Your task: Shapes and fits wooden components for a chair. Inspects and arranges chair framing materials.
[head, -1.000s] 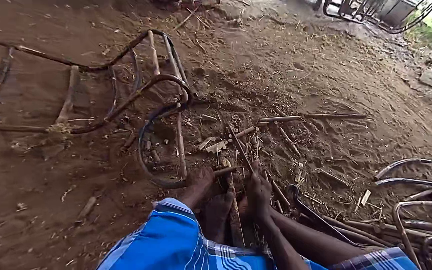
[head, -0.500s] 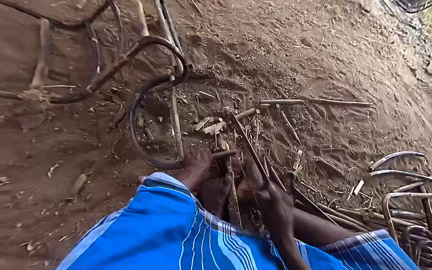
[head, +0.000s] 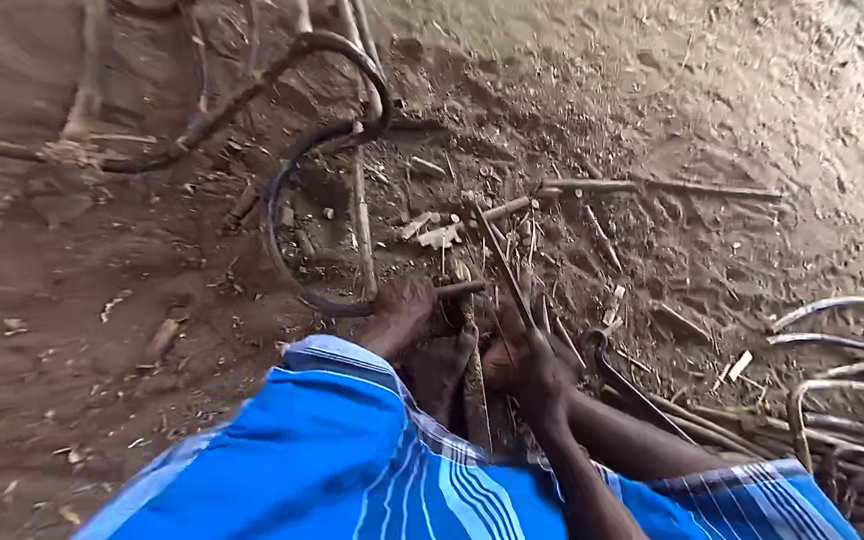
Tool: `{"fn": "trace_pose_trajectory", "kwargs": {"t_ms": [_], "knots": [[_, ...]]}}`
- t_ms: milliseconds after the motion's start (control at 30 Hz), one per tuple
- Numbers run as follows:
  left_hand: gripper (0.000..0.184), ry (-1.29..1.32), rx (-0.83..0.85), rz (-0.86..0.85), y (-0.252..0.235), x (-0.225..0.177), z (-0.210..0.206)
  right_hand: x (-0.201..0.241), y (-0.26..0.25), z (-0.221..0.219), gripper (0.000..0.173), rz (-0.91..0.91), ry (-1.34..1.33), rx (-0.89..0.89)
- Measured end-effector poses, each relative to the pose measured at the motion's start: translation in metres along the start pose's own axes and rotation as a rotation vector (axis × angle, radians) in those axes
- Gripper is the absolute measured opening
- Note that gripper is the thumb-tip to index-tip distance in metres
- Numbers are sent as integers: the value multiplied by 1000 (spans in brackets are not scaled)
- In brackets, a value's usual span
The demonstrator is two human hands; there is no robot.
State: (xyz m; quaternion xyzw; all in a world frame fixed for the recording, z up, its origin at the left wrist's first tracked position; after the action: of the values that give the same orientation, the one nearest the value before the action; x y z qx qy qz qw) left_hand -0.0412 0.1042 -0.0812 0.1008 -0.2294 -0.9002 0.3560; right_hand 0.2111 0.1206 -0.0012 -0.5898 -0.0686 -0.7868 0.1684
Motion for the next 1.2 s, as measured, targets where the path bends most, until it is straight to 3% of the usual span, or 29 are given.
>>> {"fn": "trace_pose_trajectory", "kwargs": {"t_ms": [67, 100, 167, 267, 333, 400, 467, 567, 633, 767, 833, 900, 967, 1033, 1100, 1133, 1200], "knots": [[30, -1, 11, -13, 1, -3, -3, -13, -53, -30, 40, 40, 0, -54], [29, -13, 21, -7, 5, -2, -1, -9, -54, -30, 42, -3, 30, -26], [29, -38, 28, 11, 12, -3, 5, 12, -4, 3, 42, -94, 102, 118], [32, 7, 25, 49, 4, 1, 10, 26, 50, 40, 45, -103, -127, -29], [34, 6, 27, 14, 1, 5, 5, 15, 23, 8, 43, -119, -66, -1], [35, 9, 35, -25, 6, -1, 2, -14, -39, -33, 41, -123, -1, 1], [34, -27, 24, -2, 5, 1, 8, -26, -79, -56, 48, -143, 12, 87], [30, -52, 0, -1, 2, 0, 9, -18, -41, -25, 52, -207, -133, 118], [26, -24, -116, -57, 0, 2, 6, -18, -14, 15, 49, -248, -219, 82], [79, -54, -448, -300, 22, 41, 28, -5, 9, 71, 43, -220, -429, -61], [87, -72, -427, -255, 27, 76, 26, 3, 14, 90, 44, -129, -445, -79], [80, -33, -313, -221, 28, 93, 17, 9, 16, 100, 45, -51, -434, -98], [56, -33, -245, -360, 33, 81, 13, 17, 19, 102, 45, -6, -442, -129], [45, 50, -375, -594, 52, 53, 30, 27, 22, 99, 46, 16, -478, -135], [41, 83, -510, -717, 66, 24, 46, 32, 22, 92, 47, 26, -504, -127], [39, 72, -461, -715, 64, 12, 43, 31, 23, 89, 48, 22, -507, -121], [32, -48, -195, -581, 43, -4, 19, 29, 21, 77, 49, 14, -488, -103]]}}
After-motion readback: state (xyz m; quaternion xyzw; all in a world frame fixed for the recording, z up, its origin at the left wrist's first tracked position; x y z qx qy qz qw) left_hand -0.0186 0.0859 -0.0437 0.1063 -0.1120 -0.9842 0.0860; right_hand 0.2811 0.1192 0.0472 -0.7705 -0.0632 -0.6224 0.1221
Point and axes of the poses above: each hand's wrist, its own y-axis away from the middle knuckle, its own z-axis out of the back of the hand, x = y × z, the point moved 9 cm from there along -y, towards the middle knuckle, and after that the axes turned 8 degrees about z, right-handed, at the moved point
